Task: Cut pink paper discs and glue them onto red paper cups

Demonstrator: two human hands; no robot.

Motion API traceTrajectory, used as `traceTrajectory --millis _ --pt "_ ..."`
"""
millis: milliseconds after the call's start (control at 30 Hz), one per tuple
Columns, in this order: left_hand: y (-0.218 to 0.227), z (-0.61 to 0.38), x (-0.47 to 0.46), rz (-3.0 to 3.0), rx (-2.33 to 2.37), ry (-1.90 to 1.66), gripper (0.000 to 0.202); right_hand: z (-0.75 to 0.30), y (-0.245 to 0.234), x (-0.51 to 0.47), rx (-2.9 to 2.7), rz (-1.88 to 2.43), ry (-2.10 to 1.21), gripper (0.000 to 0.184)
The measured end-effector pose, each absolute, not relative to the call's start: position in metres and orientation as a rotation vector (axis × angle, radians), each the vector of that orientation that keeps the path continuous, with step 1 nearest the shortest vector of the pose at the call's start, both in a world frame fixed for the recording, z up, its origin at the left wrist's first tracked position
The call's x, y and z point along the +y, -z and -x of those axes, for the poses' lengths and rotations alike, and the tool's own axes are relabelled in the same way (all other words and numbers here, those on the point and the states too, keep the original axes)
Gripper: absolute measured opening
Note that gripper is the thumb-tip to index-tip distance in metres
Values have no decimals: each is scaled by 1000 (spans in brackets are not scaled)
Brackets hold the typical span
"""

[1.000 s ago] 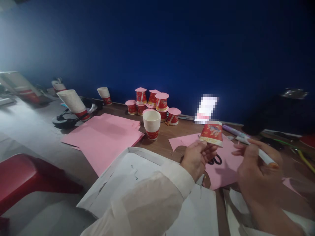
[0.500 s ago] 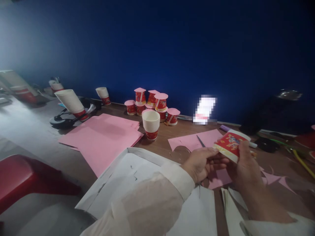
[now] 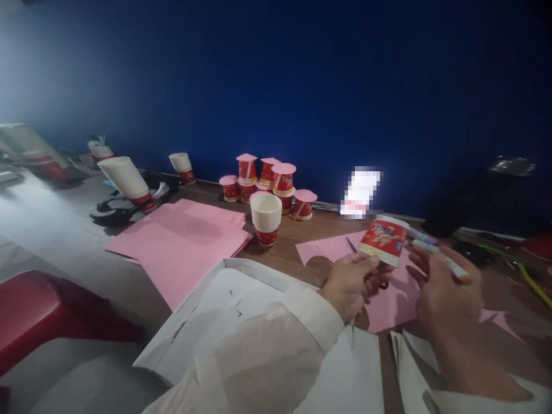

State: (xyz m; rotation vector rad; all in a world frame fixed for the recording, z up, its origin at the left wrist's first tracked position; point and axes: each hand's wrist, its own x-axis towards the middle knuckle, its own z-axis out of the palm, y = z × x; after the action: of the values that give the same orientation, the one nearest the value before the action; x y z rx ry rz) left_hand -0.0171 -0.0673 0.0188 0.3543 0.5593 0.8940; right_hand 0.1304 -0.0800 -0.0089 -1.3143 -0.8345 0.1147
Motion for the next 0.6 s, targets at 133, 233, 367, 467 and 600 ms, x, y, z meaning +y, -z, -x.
traceTrajectory --millis 133,233,367,467,600 --pt "-15 16 -63 -322 588 -955 8 -115 -6 -95 -858 1298 57 30" --pt "-13 14 -62 -333 592 -977 10 -104 -13 -109 -1164 1378 244 27" --pt "-11 13 -62 -349 588 -1009 10 -104 -11 -116 -1457 1395 512 23" --pt "-10 13 -63 -363 585 -1017 9 -108 -9 -113 -1492 1380 623 22" --pt "-8 13 -64 -374 575 -1049 11 -108 -9 -111 -1507 1407 656 23"
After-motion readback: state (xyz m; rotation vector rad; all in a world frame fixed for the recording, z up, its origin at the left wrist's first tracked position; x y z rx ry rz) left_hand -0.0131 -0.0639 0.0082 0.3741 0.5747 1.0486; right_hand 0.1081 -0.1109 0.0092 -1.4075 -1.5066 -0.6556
